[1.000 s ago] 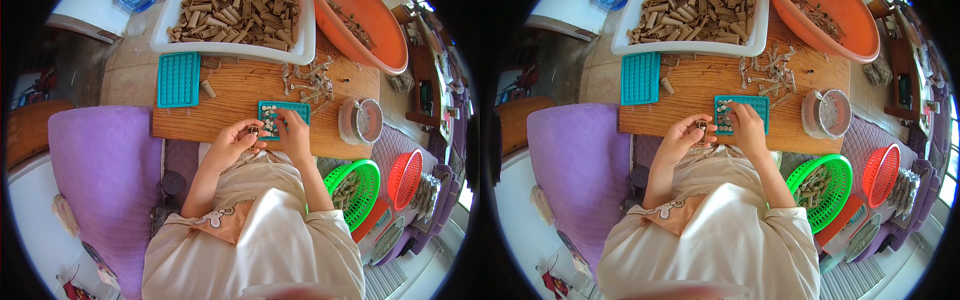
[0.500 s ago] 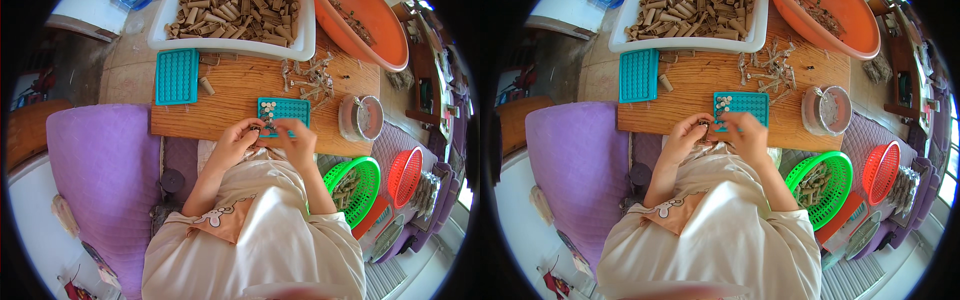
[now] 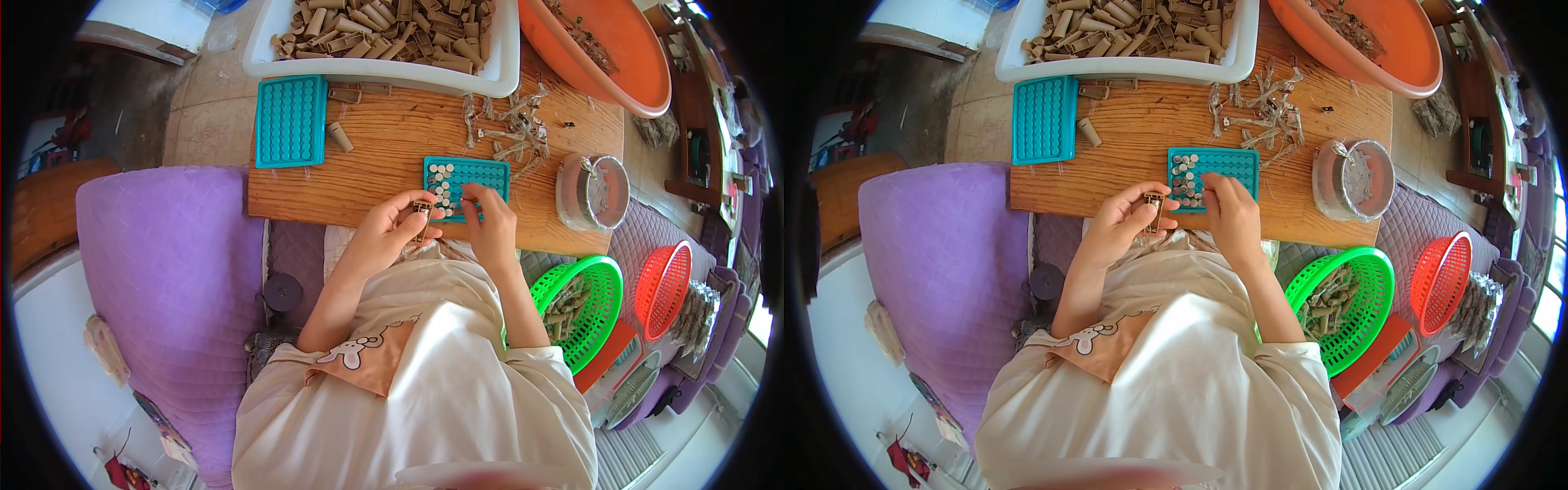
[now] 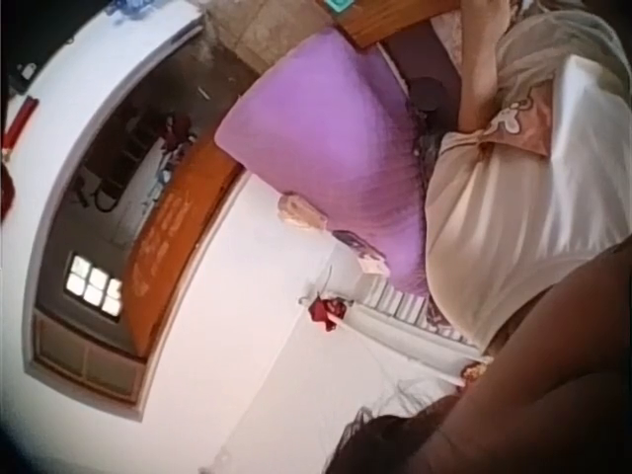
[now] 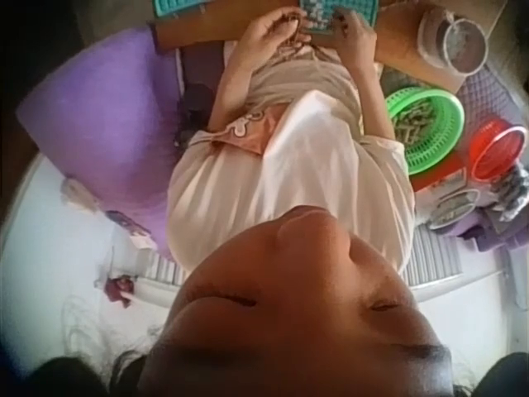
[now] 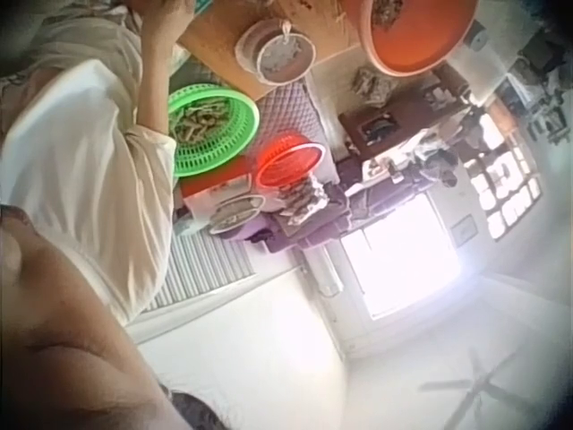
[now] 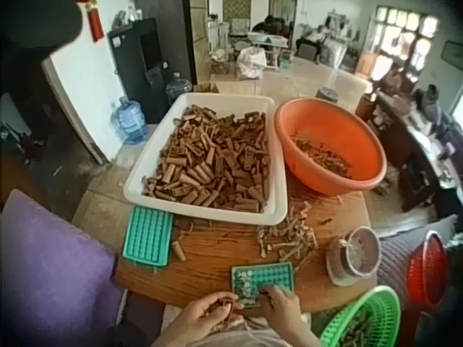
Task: The person assembles small electronic or mechanical components by hand, inserting small pins into rectangular housings.
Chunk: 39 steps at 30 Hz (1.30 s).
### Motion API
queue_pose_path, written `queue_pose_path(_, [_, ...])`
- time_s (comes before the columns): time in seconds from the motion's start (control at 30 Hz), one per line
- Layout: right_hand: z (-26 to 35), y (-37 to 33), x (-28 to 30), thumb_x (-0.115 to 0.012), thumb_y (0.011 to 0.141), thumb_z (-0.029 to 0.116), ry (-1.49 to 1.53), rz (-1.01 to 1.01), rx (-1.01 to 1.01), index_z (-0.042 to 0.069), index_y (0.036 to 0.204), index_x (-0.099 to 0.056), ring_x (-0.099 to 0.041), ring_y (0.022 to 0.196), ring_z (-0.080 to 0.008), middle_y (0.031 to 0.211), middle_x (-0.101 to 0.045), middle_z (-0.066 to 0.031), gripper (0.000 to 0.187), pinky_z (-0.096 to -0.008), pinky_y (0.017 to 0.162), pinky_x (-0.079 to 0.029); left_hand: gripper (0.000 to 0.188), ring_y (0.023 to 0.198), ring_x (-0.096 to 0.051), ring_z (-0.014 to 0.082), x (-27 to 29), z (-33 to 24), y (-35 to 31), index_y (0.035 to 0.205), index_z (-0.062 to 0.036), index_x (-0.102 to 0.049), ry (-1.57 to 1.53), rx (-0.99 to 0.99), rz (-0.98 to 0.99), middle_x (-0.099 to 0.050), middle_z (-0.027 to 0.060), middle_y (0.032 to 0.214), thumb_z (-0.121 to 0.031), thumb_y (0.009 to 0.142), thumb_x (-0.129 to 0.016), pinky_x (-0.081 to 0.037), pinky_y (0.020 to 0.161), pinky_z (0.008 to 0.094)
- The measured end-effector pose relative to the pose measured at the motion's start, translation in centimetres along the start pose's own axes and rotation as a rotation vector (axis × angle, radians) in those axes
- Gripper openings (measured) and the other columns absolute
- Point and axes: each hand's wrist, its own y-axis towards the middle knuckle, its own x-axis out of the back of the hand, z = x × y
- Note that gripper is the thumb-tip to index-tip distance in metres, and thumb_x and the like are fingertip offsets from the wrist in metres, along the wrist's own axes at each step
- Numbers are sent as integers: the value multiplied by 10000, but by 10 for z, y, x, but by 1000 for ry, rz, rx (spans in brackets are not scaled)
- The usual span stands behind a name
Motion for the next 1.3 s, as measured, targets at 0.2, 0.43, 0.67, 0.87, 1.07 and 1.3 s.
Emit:
queue_pose_path(0.2, [37, -9, 0, -613, 670, -56, 228, -154, 236, 29, 834, -532, -580, 638, -215, 732, -583, -87, 202, -283, 540, -469, 291, 828, -566, 117, -7, 3, -2, 1141, -23, -418, 6, 26, 66, -547, 60, 934, -96, 862, -459, -479, 690, 221])
queue_pose_path(0.43, [33, -13, 1, -623, 675, -48, 178, -93, 257, 31, 833, -524, -589, 661, -194, 740, -590, -89, 202, -263, 570, -477, 268, 795, -562, 96, -10, 8, -2, 1112, 5, -433, 97, -34, 39, -552, 44, 866, -55, 852, -459, -480, 663, 210])
queue_pose_path(0.67, [44, 18, 14, -628, 673, 9, 200, 364, 48, 25, 867, -521, -560, 662, -197, 771, -558, -82, 222, -270, 599, -461, 245, 747, -578, 109, 1, 0, -10, 1071, 22, -455, 514, -13, 106, -571, 75, 859, -70, 844, -464, -476, 644, 237])
queue_pose_path(0.87, [31, 77, -20, -699, 603, 157, 437, 770, 110, -1, 860, -531, -557, 695, -265, 814, -561, -124, 345, -323, 636, -455, 246, 753, -596, 165, 36, 2, -28, 1082, -7, -456, 30, -21, 137, -575, 100, 892, -67, 844, -432, -478, 627, 248])
queue_pose_path(1.07, [56, 94, -110, -694, 618, 178, -49, 129, 164, 11, 907, -521, -580, 728, -264, 773, -582, -141, 376, -350, 610, -470, 239, 744, -600, 169, 57, -7, -37, 1080, -29, -457, -56, -122, -310, -575, 104, 912, -95, 856, -403, -490, 619, 249])
queue_pose_path(1.3, [58, 92, -112, -663, 647, 125, -177, 222, 48, 25, 902, -518, -597, 703, -283, 798, -584, -153, 310, -319, 634, -489, 274, 839, -590, 199, 46, -17, -38, 1130, -39, -424, -155, -301, -371, -549, 132, 1004, -120, 868, -431, -500, 710, 287])
